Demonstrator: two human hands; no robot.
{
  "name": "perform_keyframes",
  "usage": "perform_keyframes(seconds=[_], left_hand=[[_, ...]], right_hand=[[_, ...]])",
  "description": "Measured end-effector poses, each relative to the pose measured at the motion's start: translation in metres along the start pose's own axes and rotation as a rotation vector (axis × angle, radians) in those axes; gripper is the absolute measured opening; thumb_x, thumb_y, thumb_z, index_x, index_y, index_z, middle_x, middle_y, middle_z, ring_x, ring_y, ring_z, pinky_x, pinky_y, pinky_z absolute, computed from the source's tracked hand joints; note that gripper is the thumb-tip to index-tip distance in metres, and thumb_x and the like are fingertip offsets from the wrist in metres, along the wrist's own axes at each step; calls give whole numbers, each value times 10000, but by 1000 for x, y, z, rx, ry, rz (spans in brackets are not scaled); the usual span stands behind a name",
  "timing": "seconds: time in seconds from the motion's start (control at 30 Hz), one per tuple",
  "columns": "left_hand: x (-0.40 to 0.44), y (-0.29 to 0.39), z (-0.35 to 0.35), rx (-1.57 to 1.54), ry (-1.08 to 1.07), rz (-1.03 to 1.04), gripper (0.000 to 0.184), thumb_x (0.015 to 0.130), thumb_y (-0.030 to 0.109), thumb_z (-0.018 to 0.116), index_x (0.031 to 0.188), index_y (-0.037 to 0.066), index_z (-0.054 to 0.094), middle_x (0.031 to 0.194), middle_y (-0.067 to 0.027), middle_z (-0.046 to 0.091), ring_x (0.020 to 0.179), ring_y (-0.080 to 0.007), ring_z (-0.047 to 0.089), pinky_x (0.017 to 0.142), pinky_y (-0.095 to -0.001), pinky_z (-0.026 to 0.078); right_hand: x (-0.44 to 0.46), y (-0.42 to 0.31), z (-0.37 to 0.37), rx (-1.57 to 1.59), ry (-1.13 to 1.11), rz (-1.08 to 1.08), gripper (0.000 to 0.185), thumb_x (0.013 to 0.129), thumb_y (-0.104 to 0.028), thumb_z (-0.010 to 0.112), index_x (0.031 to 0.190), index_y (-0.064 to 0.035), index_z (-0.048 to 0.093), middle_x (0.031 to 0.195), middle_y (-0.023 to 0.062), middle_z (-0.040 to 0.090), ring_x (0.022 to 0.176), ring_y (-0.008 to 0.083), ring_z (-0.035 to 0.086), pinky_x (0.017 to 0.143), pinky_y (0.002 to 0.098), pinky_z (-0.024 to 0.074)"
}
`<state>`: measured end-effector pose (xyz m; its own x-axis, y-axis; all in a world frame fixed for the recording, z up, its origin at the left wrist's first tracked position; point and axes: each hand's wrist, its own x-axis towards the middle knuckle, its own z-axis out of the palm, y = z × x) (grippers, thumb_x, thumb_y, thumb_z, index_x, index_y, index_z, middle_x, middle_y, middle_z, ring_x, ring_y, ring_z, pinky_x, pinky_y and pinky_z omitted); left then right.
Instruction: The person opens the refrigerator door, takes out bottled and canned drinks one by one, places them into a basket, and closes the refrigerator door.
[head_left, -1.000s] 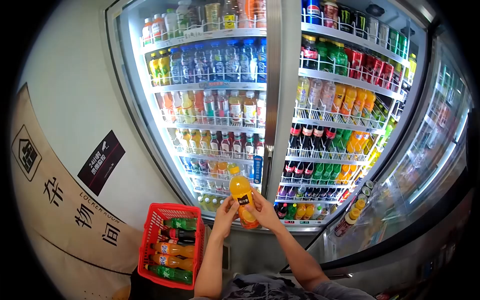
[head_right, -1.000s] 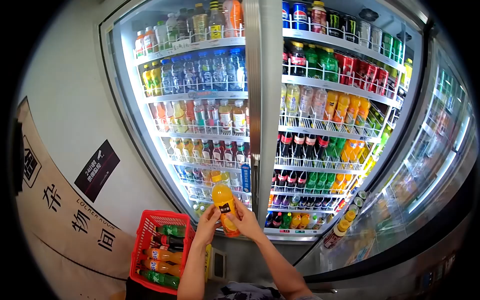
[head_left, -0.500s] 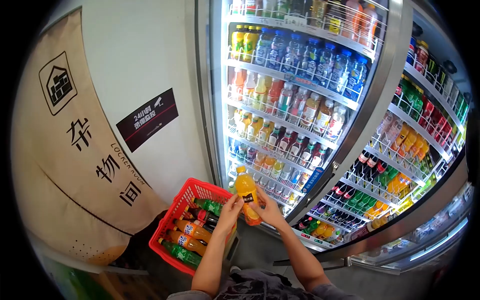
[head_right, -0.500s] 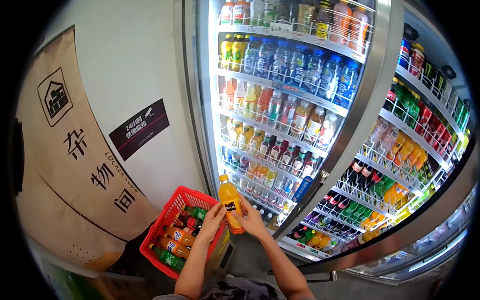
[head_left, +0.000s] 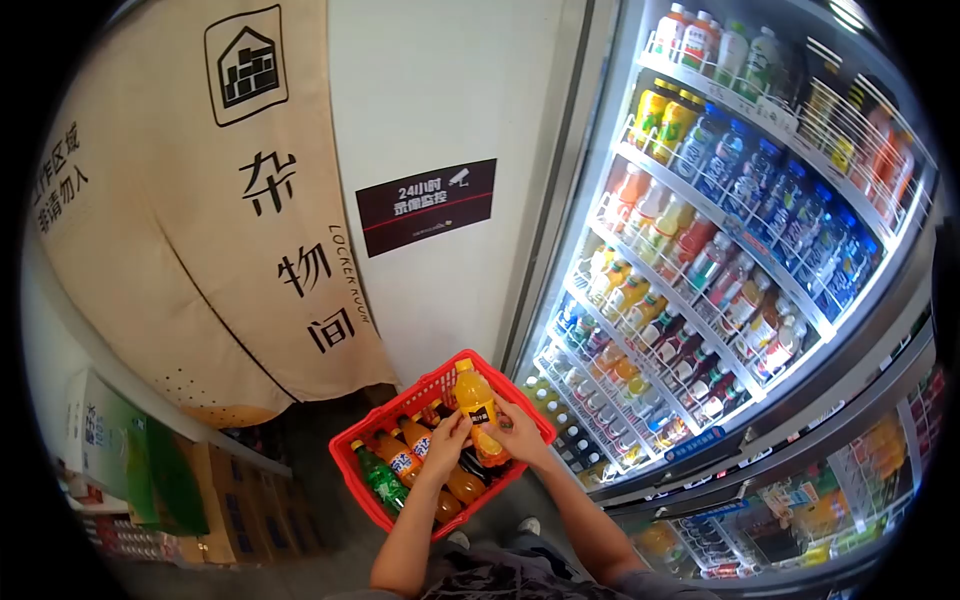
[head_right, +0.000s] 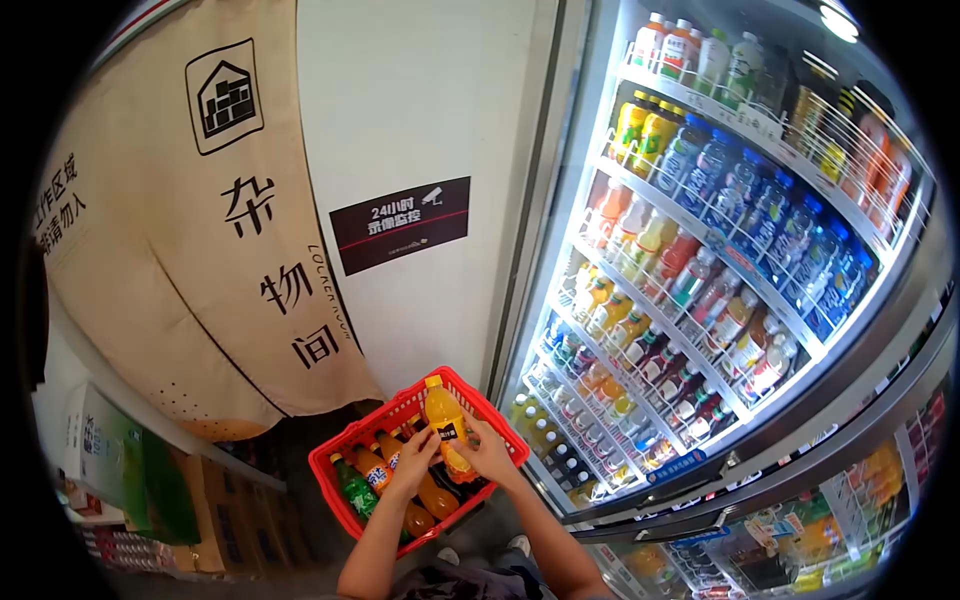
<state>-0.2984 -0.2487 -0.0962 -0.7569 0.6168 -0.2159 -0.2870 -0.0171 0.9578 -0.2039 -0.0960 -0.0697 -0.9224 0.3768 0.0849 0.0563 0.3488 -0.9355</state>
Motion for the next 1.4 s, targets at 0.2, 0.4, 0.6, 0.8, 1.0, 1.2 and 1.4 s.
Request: perform_keyframes(seconds=[0.2,0.4,0.6,0.8,1.0,1.2,1.4], left_hand=[[4,-17,2,-112,189,30,427,968,228,623,1314,55,442,1042,-49,576,905,-128,596,748,-253,520],[8,-50,19,-104,358,28,407,926,135,661,1270,23,476,1035,-67,586,883,-125,589,730,-261,517],[-9,-45,34,231,498,27,328,898,111,676,1187,-3,572,963,-91,669,843,-155,647,729,-289,524],[-24,-57,39,566,605,51,290,883,161,670,1108,-12,611,876,-196,708,804,-309,705,725,-388,532],[-26,-65,44,745,663,20,340,867,248,695,1077,-10,623,818,-232,675,759,-404,665,658,-450,519],[-24,-70,38,780,603,-5,398,869,228,680,1177,-20,634,838,-265,665,781,-407,664,694,-455,520],[-31,-61,21,784,520,63,335,849,212,683,1104,-6,680,782,-258,658,751,-383,670,683,-446,525]], right_hand=[[28,26,5,-39,-71,-133,703,857,-269,751,1461,-112,427,1172,156,605,996,205,621,827,333,537],[51,39,-6,-86,-287,36,727,831,-313,768,1448,-107,444,1140,166,655,980,252,674,825,354,548],[58,58,2,-194,-429,15,713,806,-292,772,1416,-77,470,997,151,709,868,245,705,786,349,553],[57,80,15,-61,-554,49,684,810,-289,764,1396,-68,488,982,138,715,891,240,700,795,338,542],[58,68,15,-139,-673,127,691,851,-252,731,1422,1,435,1082,151,690,952,224,676,839,325,525],[53,81,20,-227,-629,176,675,866,-298,709,1413,-1,450,1075,166,700,960,240,681,827,330,526],[52,88,26,-276,-576,116,762,800,-410,760,1380,4,489,1044,161,706,950,258,686,819,338,527]])
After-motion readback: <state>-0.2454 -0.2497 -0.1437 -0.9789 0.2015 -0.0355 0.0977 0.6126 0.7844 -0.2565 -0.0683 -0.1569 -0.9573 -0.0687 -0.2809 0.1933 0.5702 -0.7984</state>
